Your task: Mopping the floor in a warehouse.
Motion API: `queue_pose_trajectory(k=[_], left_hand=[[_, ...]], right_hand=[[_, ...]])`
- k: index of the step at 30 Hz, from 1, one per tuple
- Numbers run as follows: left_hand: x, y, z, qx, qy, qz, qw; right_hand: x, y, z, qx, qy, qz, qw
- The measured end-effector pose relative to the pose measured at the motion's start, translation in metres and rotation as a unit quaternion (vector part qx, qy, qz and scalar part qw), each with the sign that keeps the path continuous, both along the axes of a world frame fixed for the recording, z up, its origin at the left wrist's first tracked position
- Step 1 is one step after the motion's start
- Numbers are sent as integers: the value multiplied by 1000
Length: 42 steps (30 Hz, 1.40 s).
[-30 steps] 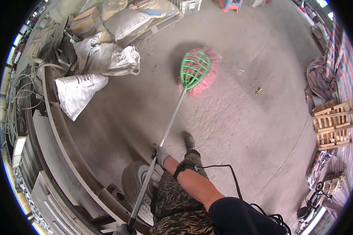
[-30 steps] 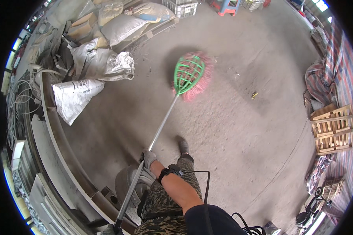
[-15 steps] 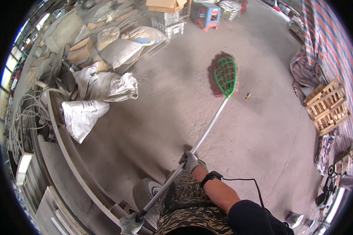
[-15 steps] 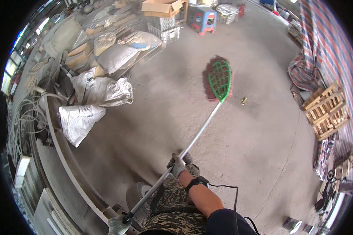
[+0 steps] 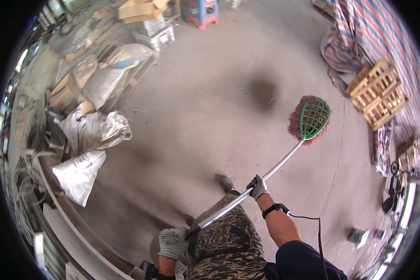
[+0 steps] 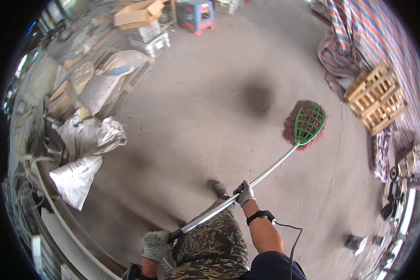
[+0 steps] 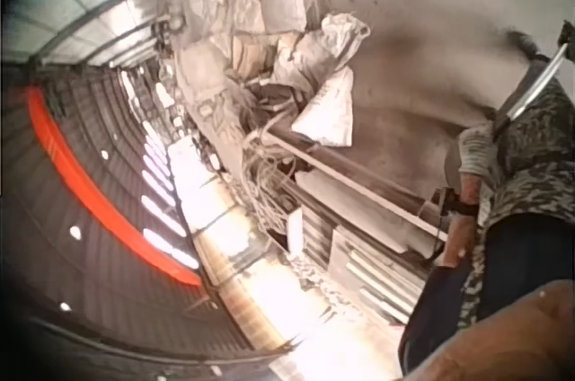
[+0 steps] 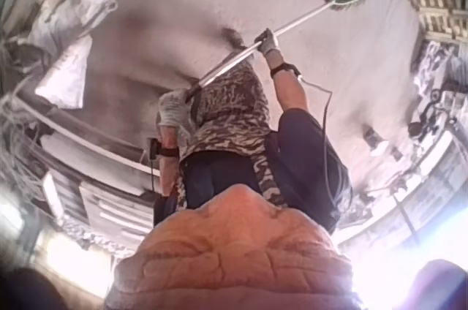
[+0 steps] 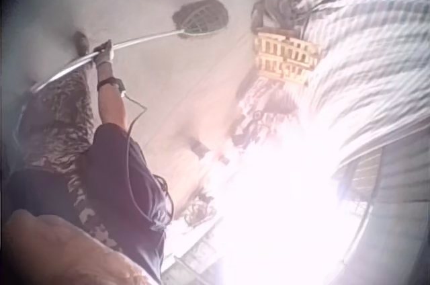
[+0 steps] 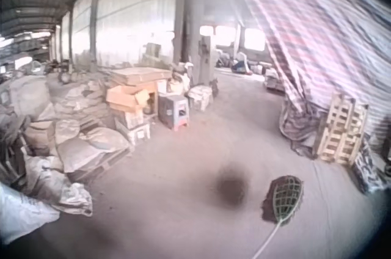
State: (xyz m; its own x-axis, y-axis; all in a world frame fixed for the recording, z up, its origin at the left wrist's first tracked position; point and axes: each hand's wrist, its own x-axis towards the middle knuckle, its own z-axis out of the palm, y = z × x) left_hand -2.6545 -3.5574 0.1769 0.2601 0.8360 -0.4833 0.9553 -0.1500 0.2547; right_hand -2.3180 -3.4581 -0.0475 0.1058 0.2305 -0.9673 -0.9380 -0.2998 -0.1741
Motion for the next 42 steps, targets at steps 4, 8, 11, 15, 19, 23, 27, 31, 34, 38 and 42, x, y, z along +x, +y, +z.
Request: queue_pose_trajectory(k=[4, 8, 11, 15, 19, 23, 27, 31, 34, 38, 42], left_hand=[[56, 45, -11, -62, 28, -48, 996], [88, 59, -10, -14, -1, -30, 999], [91, 54, 10, 31, -13, 14, 999], [59, -12, 48, -34, 136, 129, 982], [77, -91, 104, -128, 190, 307, 924], [135, -132, 113, -164, 167, 442, 866], [160, -177, 108, -156, 160, 501, 836], [166, -229, 78, -115, 80, 515, 846], [171, -245, 54, -146, 66, 508, 846], [186, -256, 23, -63, 51, 438, 895], [188, -223, 12, 128, 49, 340, 930]], right_hand=[[56, 14, -22, -35, -7, -36, 999], [87, 22, -48, -27, 55, -28, 998], [61, 30, -74, -63, 38, 32, 997], [-35, 6, -82, 31, -16, 404, 914], [-141, 8, -3, -87, 148, 318, 932], [-170, -9, -12, -51, 119, 443, 887], [-171, -11, 30, -18, 117, 485, 866], [-148, -17, 56, -11, 66, 483, 873], [-120, -22, 40, 22, 38, 485, 873], [-58, -16, 45, 56, 26, 424, 904], [5, 6, 45, 54, 69, 382, 920]])
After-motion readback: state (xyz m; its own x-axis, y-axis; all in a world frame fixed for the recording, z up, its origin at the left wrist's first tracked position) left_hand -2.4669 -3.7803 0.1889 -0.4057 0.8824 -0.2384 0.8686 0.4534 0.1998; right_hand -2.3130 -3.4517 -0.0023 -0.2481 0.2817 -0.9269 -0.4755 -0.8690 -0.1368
